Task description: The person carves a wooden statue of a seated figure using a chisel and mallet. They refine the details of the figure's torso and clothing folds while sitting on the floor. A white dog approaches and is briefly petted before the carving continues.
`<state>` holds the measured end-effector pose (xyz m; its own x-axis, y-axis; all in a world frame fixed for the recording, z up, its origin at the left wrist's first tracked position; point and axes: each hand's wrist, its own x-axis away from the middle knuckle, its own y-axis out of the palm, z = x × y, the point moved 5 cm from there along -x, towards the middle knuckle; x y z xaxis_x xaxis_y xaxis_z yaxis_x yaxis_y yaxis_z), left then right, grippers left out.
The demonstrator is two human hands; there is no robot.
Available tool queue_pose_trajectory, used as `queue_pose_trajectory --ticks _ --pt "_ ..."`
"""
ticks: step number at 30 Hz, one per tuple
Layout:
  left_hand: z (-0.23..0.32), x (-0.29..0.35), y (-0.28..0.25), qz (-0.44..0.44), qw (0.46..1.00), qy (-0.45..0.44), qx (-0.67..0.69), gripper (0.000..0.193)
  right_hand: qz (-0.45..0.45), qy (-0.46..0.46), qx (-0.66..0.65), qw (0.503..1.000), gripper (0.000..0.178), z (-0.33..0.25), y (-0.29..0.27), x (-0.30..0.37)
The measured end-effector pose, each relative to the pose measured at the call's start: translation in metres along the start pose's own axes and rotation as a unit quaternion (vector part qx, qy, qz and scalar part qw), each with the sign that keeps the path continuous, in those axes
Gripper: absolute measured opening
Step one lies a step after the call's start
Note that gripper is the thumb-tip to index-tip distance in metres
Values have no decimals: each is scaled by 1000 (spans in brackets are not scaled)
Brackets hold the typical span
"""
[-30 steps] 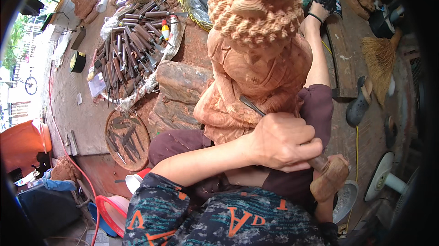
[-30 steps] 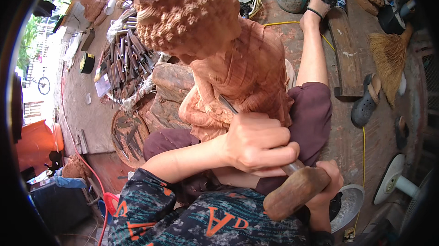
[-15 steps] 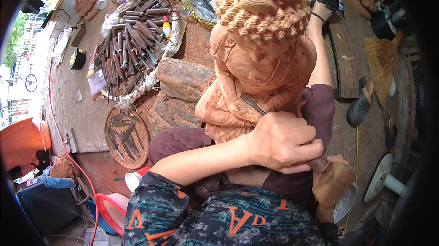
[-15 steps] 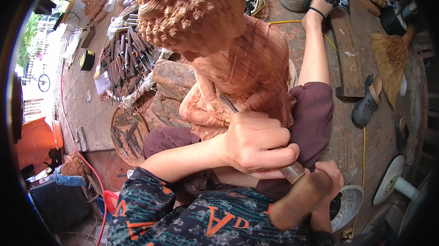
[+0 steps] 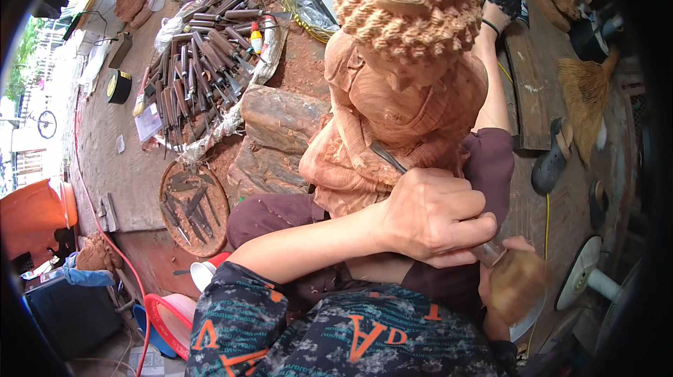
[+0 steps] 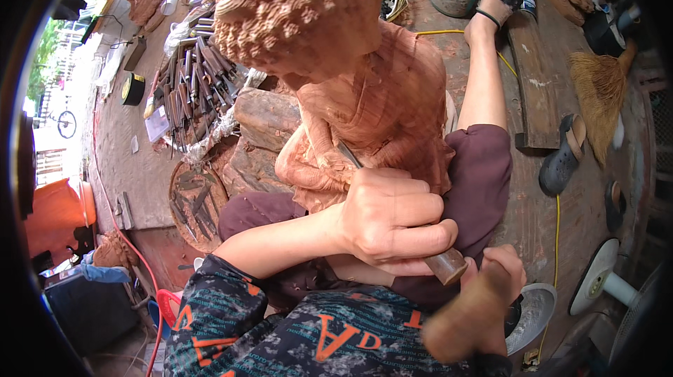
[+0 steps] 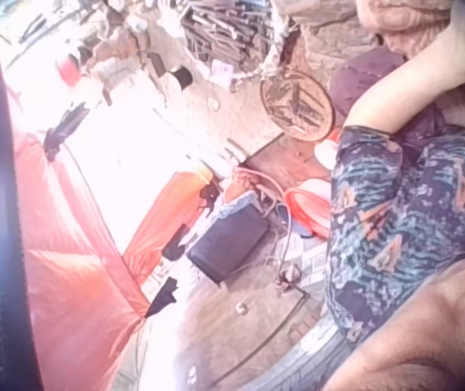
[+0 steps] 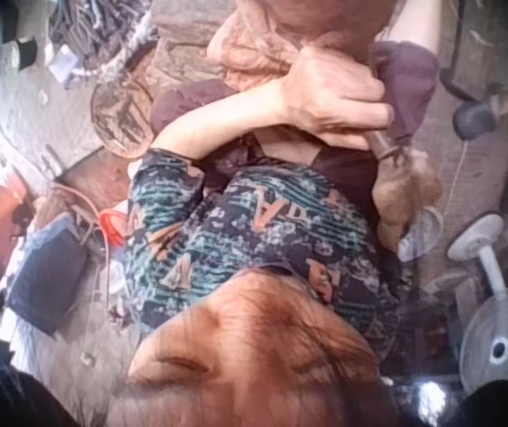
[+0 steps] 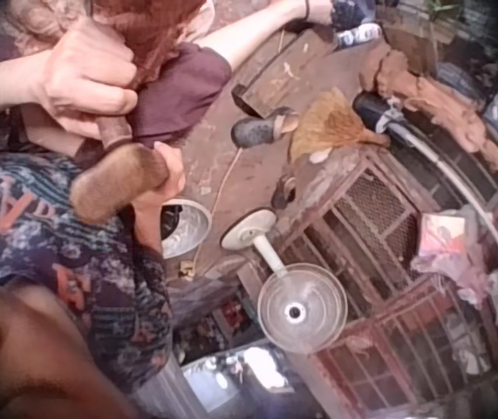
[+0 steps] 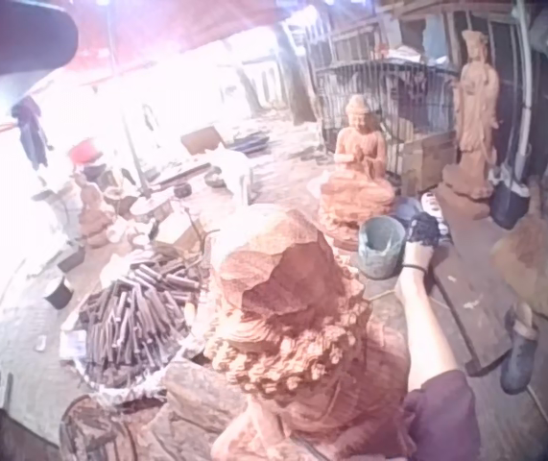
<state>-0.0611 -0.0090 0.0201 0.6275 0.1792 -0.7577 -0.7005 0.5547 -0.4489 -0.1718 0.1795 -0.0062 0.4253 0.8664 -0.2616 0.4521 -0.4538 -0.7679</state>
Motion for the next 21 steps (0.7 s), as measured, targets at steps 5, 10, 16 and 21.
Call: queue_pose_trajectory --ticks 5,10,16,21 --pt "10 0 -1 11 999 28 33 34 51 -47 -151 986 37 -5 -1 -12" --pt "8 1 -4 18 999 35 34 26 2 -52 -131 990 42 4 7 -1" --pt "8 3 4 3 999 41 16 29 33 -41 -109 993 32 -3 7 -4" --pt "-1 5 -2 -7 1000 17 -5 33 -5 -35 -67 997 34 3 8 1"
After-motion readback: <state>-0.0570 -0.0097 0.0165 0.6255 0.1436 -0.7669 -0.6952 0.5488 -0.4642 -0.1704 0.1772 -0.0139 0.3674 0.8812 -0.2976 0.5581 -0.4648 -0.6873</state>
